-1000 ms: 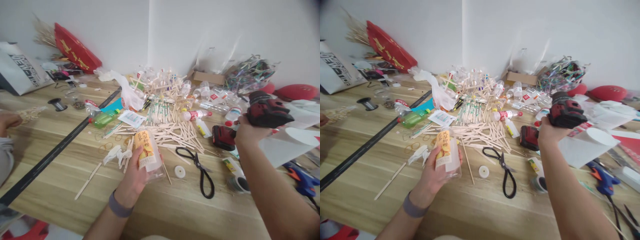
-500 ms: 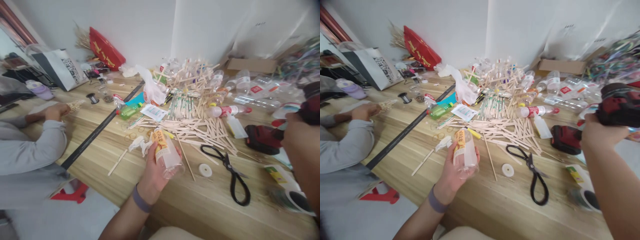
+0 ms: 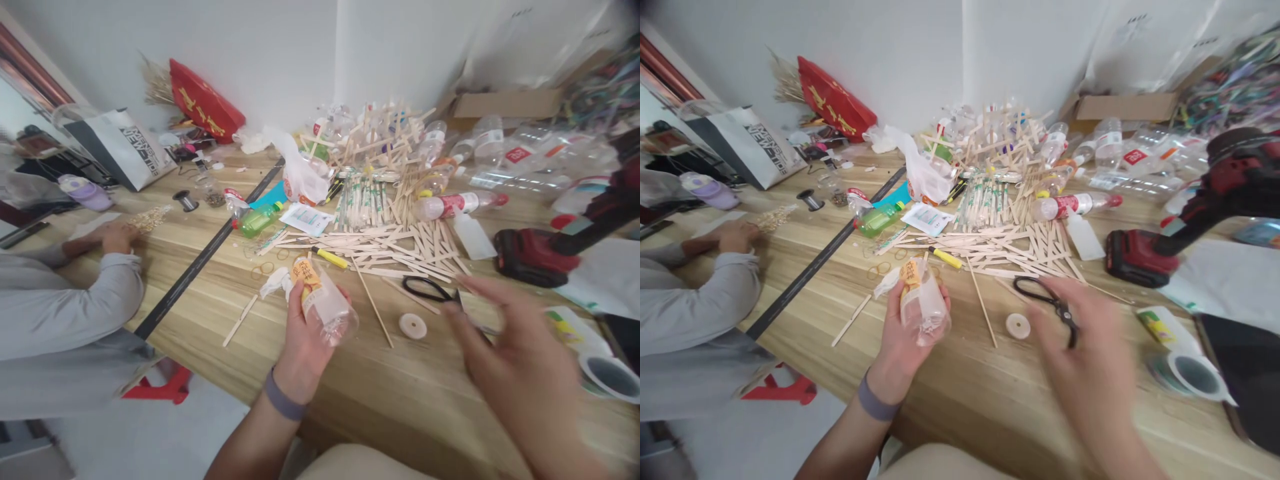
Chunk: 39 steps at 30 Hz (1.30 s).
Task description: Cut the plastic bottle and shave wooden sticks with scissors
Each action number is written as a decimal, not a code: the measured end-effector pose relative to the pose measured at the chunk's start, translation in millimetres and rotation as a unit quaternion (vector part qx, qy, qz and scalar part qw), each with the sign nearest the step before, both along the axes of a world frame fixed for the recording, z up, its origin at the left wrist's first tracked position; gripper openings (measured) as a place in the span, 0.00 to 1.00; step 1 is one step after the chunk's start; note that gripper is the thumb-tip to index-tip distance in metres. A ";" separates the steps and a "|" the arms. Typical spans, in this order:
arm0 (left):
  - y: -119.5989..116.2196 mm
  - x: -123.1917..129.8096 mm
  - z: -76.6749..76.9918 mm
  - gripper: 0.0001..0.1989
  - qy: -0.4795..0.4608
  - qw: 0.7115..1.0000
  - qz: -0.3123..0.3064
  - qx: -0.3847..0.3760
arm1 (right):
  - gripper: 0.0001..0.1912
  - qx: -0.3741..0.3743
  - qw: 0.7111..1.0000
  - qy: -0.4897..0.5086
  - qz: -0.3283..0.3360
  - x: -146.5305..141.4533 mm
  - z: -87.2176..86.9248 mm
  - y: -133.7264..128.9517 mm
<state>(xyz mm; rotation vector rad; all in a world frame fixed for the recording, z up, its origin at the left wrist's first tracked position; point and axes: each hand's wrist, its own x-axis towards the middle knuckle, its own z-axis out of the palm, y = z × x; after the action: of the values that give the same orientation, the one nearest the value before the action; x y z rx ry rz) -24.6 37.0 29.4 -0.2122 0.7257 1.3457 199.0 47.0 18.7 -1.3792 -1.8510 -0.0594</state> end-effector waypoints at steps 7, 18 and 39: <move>-5.5 6.2 -7.1 0.28 0.063 0.997 -0.001 0.045 | 0.11 -0.105 0.966 0.080 0.222 -72.1 -0.2 -21.5; -11.5 11.2 -16.4 0.29 0.072 0.996 0.012 0.043 | 0.10 -0.169 0.936 0.185 0.248 -83.7 -5.7 -15.4; -13.8 10.2 -18.5 0.24 0.062 0.992 -0.054 0.099 | 0.18 -0.318 0.905 -0.249 -0.134 45.1 -57.7 -8.6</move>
<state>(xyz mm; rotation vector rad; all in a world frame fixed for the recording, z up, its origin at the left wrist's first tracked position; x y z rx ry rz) -14.4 23.2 10.8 0.0691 0.6912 1.3257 244.1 38.3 -38.9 -2.2375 -2.1844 0.0679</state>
